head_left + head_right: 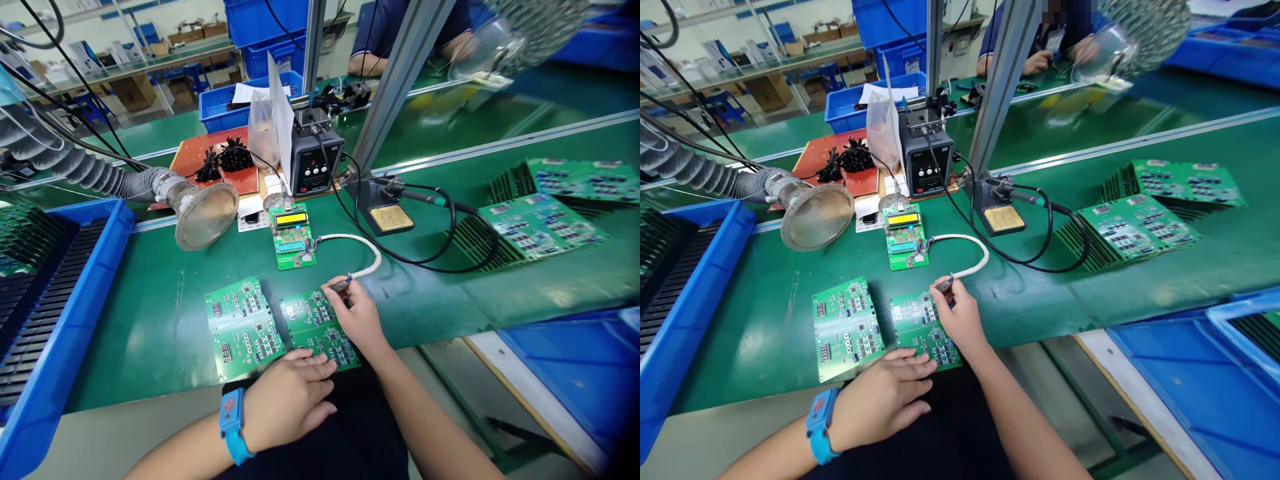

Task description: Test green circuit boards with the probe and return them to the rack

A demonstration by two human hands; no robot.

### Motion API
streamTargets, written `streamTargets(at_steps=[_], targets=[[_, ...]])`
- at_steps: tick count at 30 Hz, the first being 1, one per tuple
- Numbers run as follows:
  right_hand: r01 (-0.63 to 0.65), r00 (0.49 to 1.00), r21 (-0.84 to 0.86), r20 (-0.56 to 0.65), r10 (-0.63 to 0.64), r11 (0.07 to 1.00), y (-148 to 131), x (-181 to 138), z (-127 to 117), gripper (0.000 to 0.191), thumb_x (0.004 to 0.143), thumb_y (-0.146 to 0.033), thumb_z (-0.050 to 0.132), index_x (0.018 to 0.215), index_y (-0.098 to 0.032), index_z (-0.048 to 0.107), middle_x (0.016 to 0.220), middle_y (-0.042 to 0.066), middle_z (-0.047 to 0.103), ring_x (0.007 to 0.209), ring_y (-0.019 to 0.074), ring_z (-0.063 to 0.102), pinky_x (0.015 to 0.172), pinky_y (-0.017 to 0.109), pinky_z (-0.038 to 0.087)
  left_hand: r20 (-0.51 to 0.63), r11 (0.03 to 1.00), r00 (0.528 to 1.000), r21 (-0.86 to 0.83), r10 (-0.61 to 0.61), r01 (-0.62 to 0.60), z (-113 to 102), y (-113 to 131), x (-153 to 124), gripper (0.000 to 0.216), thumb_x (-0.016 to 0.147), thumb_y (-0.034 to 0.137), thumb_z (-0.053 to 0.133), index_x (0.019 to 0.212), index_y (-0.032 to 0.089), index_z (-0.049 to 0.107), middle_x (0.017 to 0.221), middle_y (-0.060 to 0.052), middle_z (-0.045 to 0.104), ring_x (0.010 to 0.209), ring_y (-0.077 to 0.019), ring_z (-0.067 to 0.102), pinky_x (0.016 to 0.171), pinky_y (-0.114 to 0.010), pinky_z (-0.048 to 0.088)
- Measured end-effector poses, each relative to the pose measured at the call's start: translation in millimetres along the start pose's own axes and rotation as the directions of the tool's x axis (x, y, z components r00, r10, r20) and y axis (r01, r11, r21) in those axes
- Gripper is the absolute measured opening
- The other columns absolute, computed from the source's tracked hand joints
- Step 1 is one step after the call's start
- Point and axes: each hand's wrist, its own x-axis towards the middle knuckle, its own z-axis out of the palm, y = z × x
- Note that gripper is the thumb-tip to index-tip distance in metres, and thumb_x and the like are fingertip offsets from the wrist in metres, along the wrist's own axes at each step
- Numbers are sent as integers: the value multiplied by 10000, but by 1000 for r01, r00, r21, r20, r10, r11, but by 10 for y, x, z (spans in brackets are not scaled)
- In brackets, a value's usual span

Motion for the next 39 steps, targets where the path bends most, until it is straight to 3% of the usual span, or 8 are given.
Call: streamTargets(at_steps=[39], targets=[[6,1000,-21,-7,-7,1000,-4,6,4,188,878,-378,548,911,-199,595,834,54,689,689,175,612,661,292,498,-13,1000,1000,-4,1,-1,-1,-5,-1,237,965,303,540,1119,158,649,1336,-56,581,1254,-214,528,1128,-349,325]])
